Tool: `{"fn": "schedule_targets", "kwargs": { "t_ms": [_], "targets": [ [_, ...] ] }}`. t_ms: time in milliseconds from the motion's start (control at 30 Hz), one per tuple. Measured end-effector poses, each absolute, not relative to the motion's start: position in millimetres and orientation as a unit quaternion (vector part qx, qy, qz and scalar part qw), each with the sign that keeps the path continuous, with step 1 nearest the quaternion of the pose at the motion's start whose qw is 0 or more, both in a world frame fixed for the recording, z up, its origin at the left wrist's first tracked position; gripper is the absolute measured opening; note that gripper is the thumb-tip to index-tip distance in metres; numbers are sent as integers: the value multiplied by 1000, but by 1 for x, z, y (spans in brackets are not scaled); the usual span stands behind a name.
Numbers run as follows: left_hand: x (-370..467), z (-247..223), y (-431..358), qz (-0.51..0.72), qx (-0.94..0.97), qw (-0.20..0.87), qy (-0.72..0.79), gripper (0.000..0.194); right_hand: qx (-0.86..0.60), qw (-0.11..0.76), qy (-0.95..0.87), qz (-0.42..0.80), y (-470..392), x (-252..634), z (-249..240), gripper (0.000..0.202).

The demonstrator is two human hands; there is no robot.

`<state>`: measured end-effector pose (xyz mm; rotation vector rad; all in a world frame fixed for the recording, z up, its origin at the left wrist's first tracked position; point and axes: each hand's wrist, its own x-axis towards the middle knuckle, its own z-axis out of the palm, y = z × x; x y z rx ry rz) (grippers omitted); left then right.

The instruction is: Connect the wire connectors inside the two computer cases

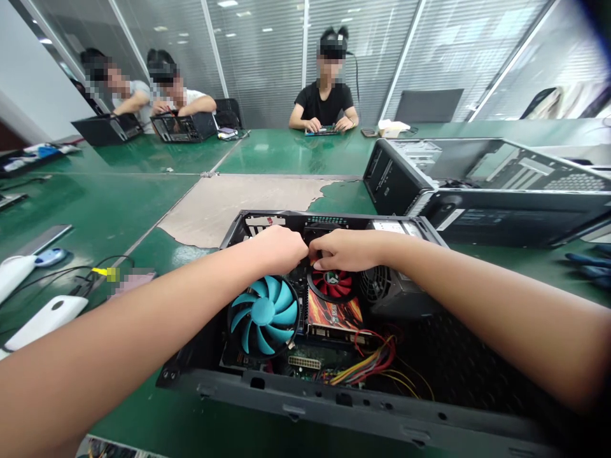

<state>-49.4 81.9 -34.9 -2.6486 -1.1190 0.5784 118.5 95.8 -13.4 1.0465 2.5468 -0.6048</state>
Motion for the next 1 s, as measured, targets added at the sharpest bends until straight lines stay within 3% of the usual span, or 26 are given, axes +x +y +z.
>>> {"fn": "schedule_targets", "kwargs": {
  "t_ms": [400, 767, 1000],
  "targets": [
    [-57, -37, 82, 119, -928, 161, -313, 25, 331, 56, 940, -66, 83, 110, -10, 26],
    [-58, -28, 73, 82, -937, 154, -302, 32, 347, -23, 935, -74, 49, 121, 45, 22],
    [-64, -13, 63, -33, -950, 157, -268, 41, 381, -68, 918, -86, 6, 170, 39, 31]
  ]
}}
